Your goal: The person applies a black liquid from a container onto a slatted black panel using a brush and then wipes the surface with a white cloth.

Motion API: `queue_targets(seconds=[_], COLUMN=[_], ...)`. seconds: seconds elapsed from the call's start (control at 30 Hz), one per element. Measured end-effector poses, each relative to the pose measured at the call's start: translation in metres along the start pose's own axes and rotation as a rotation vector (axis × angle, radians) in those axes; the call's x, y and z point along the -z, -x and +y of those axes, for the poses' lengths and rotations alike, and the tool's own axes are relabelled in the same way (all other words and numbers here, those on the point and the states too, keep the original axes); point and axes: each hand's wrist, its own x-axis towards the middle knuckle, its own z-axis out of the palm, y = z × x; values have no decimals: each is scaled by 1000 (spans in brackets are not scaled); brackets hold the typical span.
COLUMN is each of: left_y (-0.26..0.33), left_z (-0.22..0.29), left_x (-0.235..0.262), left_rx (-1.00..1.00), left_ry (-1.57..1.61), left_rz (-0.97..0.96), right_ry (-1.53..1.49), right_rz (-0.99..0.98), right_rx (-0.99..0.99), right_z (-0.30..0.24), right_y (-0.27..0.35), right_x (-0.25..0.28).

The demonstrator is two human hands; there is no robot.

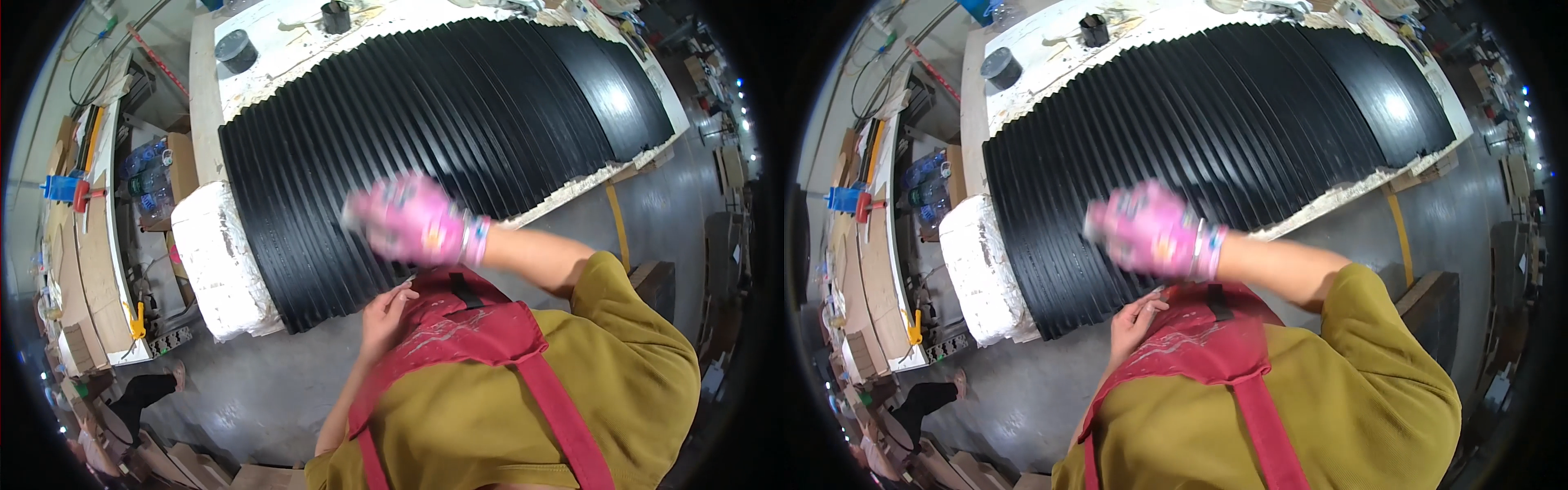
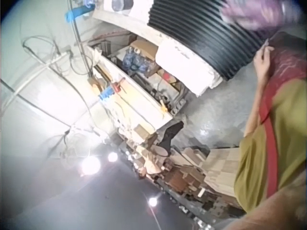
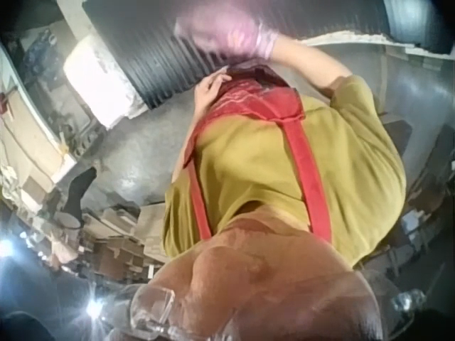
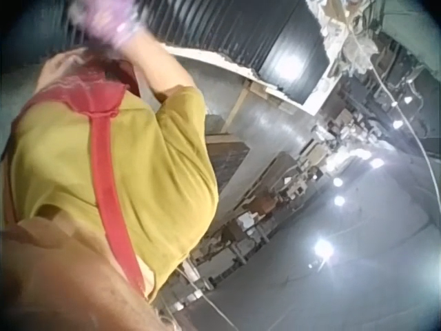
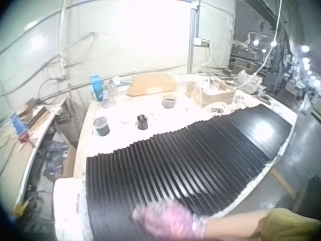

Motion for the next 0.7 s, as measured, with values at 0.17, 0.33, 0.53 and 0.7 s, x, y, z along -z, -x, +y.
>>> queue_targets(seconds=[0.17,0.33,0.53,0.7], left_y=[-1,-2,-2,2], left_z=[-11,-12,-5,-5], left_x=[-3,1,-3,-2], left_rx=[47,105,-26,119], left_ry=[40,-80,66,4], left_rz=[13,16,-6,20], right_ry=[337,-256,387,52], right_rz=[98,-34,198,-23], right_rx=[-270,-24,-253,-25], right_z=[90,-30,72,-24], right_y=[0,44,24,59], right_x=[17,-18,32,9])
